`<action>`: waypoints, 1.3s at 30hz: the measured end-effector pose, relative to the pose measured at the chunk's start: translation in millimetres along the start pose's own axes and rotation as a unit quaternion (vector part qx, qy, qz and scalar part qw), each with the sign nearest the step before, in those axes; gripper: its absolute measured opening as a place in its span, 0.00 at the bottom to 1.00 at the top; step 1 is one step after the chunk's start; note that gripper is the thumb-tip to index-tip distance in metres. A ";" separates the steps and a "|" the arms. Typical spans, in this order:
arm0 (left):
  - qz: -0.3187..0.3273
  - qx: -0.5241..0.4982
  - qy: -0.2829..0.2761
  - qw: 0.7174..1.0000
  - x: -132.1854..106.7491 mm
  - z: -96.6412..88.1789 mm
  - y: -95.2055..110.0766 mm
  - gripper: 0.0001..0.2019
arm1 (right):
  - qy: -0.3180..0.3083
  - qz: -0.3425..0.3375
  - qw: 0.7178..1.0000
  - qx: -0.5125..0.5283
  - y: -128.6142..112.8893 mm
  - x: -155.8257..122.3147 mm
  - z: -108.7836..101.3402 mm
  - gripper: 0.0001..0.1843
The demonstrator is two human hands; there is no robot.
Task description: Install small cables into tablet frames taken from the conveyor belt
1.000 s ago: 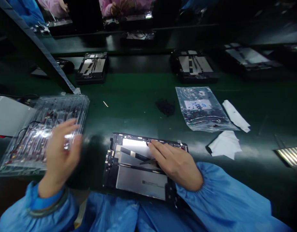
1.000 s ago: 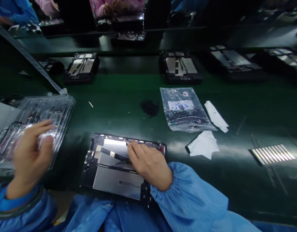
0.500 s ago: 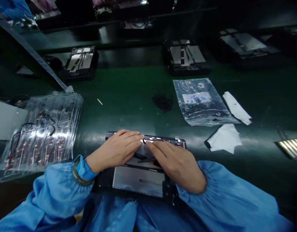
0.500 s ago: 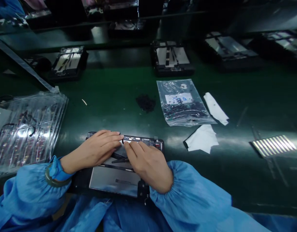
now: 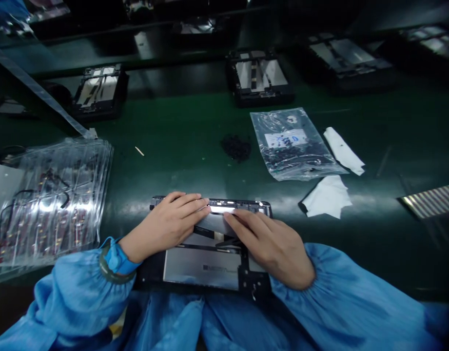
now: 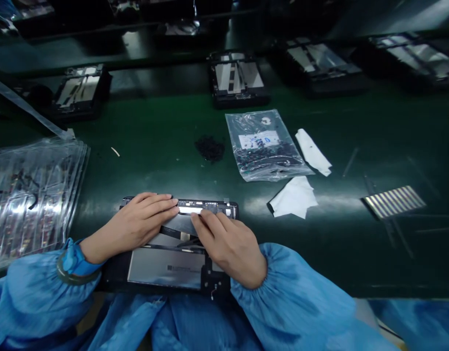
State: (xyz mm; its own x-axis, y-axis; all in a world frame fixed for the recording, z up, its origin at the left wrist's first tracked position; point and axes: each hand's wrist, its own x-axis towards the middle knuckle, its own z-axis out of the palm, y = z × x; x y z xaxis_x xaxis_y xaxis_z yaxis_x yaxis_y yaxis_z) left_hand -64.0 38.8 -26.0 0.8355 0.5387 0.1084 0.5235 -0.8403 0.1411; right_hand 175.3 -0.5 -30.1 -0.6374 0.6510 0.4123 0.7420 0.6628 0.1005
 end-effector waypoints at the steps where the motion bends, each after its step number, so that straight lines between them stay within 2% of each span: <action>1: 0.001 0.002 0.002 1.000 0.1 0.2 -0.1 0.18 | -0.003 0.000 1.000 0.000 -0.1 0.0 0.1 0.15; 13: 0.004 0.001 0.015 1.000 0.6 0.4 1.0 0.17 | 0.003 -0.004 1.000 0.008 -0.7 1.1 0.4 0.15; 20: 0.010 -0.021 0.023 0.999 -0.1 0.8 -2.7 0.17 | -0.031 -0.007 0.999 -0.021 0.8 -1.4 -5.8 0.16; 23: -0.012 -0.078 0.041 0.996 0.2 1.3 -6.5 0.16 | -0.006 0.047 0.999 0.013 6.7 -18.3 -14.4 0.16; 25: -0.059 -0.099 0.053 0.992 3.4 2.4 -7.5 0.16 | 0.021 0.148 0.988 0.041 9.8 -33.9 -18.0 0.15; 28: -0.112 -0.058 0.048 0.991 12.6 5.3 -7.0 0.18 | 0.002 0.295 0.953 0.074 10.8 -54.1 -16.3 0.13; 32: -0.131 -0.029 0.020 0.991 21.7 4.4 -8.4 0.18 | -0.016 0.388 0.896 0.216 8.7 -61.3 -11.5 0.19; 34: -0.169 -0.065 0.039 0.983 21.2 -2.7 -11.1 0.17 | -0.049 0.434 0.835 0.334 7.8 -58.2 -14.1 0.21; 37: -0.259 -0.160 0.084 0.949 16.9 -22.4 -16.1 0.18 | -0.134 0.464 0.710 0.512 8.8 -54.5 -20.1 0.24; 38: -0.291 -0.200 0.097 0.931 15.6 -29.9 -17.8 0.18 | -0.150 0.462 0.682 0.547 11.0 -54.5 -21.3 0.26; 39: -0.323 -0.242 0.109 0.909 14.8 -36.9 -19.5 0.19 | -0.152 0.456 0.674 0.561 14.6 -55.1 -22.1 0.27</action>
State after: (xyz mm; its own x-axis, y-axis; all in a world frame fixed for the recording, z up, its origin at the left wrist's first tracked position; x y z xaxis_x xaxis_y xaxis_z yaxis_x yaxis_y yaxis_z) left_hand -68.0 65.4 9.2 0.3001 0.9533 0.0346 0.7142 -0.2486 0.6543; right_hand 225.9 -34.8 -31.3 -0.1622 0.9099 -0.3817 0.3376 -0.3123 -0.8880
